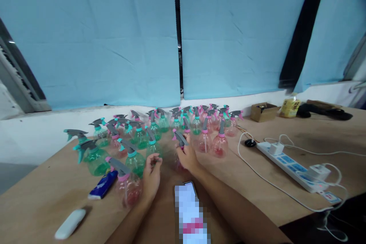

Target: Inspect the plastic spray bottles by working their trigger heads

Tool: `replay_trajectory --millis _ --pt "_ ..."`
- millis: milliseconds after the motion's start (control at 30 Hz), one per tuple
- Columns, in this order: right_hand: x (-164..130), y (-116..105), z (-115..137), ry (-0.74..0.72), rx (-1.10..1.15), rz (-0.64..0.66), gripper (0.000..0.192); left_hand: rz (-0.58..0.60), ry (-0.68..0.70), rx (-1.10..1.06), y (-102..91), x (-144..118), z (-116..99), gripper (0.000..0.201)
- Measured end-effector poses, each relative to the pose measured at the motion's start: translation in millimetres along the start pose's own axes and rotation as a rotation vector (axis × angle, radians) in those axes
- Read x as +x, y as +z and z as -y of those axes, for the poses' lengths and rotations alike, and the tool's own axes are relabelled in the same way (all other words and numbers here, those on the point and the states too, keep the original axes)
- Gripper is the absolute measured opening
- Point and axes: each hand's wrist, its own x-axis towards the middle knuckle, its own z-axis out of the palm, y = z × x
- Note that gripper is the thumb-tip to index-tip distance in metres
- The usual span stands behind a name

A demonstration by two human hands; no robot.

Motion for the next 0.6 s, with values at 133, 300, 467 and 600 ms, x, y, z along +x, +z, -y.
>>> replay_trajectory --millis 133,300,467,600 --pt "-4.8 3.3 -8.6 -0.067 -0.039 0.039 0.051 -0.014 0.157 0.166 -2.7 -0.3 -5.8 0.044" --pt "-8.3 7.3 -12.2 -0.104 -0.185 0.024 0.051 0.049 0.261 0.303 -1.2 -4.7 -8.4 0.059" --pt "-8.6 8.2 -9.0 -0.056 -0.269 0.068 0.058 0.137 0.167 0.377 -1.3 -4.4 -5.4 0.072" --pt "-6.0 4.4 -5.7 -0.113 -0.247 0.172 0.061 0.18 0.132 0.398 -2.0 -4.4 -6.2 0.077"
